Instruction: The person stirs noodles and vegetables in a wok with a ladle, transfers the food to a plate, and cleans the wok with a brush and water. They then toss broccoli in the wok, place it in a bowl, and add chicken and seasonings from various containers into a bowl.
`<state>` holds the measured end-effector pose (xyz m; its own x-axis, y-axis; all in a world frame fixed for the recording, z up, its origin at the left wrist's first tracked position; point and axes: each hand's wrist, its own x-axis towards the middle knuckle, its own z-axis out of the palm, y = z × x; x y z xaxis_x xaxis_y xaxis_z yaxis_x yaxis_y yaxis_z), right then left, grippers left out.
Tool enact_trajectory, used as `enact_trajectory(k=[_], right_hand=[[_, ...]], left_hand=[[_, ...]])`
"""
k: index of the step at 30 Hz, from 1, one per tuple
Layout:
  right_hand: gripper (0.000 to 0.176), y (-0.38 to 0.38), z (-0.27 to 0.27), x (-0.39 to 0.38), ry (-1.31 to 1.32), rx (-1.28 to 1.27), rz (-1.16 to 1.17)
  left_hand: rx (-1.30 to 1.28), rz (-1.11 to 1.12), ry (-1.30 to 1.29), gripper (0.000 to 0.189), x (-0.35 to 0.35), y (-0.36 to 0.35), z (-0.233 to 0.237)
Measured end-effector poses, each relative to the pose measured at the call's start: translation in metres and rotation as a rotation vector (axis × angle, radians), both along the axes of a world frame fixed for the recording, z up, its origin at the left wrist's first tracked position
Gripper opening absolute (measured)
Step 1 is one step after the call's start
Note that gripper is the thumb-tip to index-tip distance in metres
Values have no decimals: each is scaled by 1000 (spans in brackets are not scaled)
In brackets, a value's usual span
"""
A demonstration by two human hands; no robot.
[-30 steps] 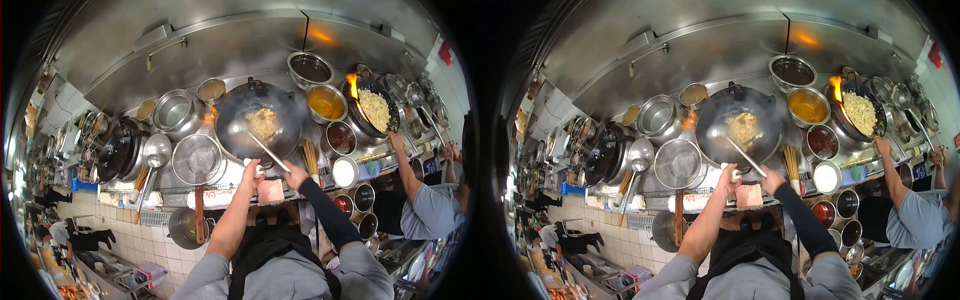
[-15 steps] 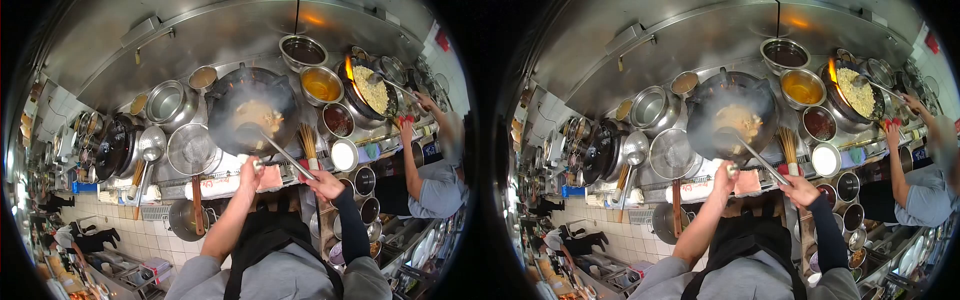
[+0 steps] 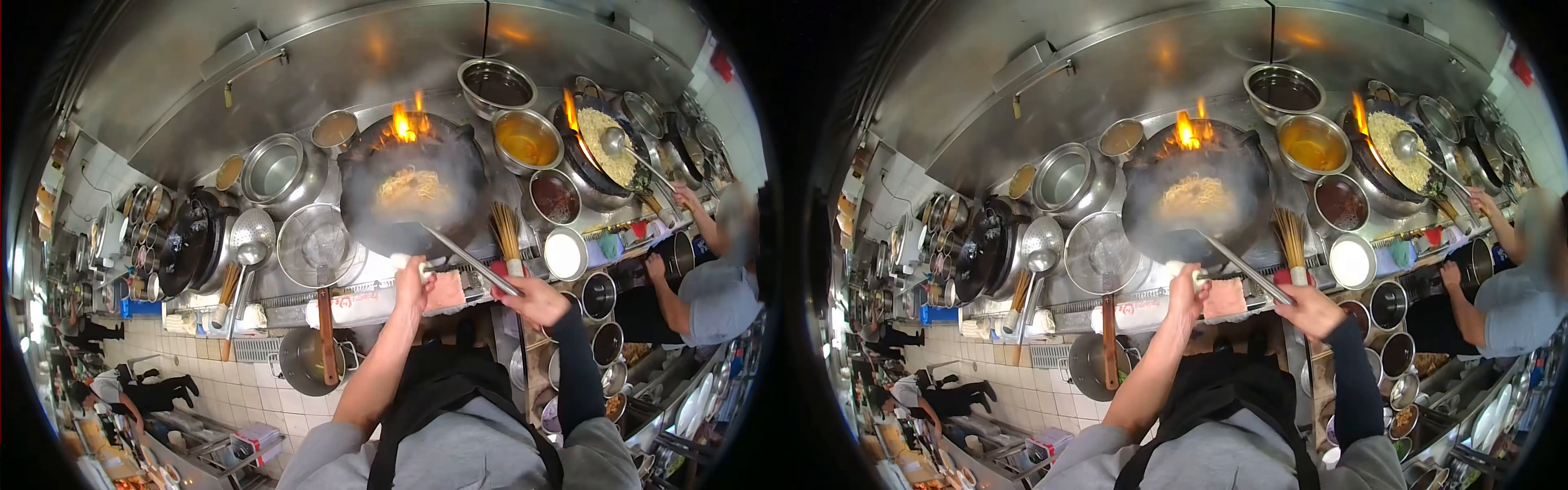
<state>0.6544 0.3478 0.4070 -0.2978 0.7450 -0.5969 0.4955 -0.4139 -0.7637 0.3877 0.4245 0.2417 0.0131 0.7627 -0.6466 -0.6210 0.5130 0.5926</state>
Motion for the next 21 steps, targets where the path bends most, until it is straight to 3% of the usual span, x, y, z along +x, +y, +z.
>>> enact_trajectory(k=[2,5,6,7,8,10,11,12,15,16,18,20,21], right_hand=[[36,15,-122,-4,-72,639,45],[43,20,-126,-35,-174,648,-90],[44,13,-127,-38,-198,687,-116],[45,12,-116,-41,-228,728,-137],[48,4,-99,-36,-227,683,-130],[48,-10,-81,-16,-191,639,-93],[48,-19,-71,-3,-80,603,-82],[47,-25,-57,12,28,571,-62],[44,-36,26,38,-171,329,27],[45,-38,11,50,-132,427,34],[43,-20,-43,54,-332,471,110],[40,4,-90,32,-251,561,1],[31,13,-90,19,-154,283,-169]], left_hand=[[11,-40,45,15,1,-4,-28],[1,-89,209,14,10,-46,-63],[-84,-198,185,13,5,-56,-80],[-124,-241,208,12,6,-61,-70],[-165,-287,233,12,4,-64,-59],[-42,-123,129,13,4,-51,-31],[-24,-53,27,15,2,-34,-52],[-58,-35,-1,15,1,-14,-34],[31,-78,44,13,1,27,-44],[37,-94,42,15,-1,38,-53],[-2,-111,10,20,-5,47,-69],[-81,-114,-52,28,-7,51,-74],[-126,-120,-70,37,-12,44,-65]])
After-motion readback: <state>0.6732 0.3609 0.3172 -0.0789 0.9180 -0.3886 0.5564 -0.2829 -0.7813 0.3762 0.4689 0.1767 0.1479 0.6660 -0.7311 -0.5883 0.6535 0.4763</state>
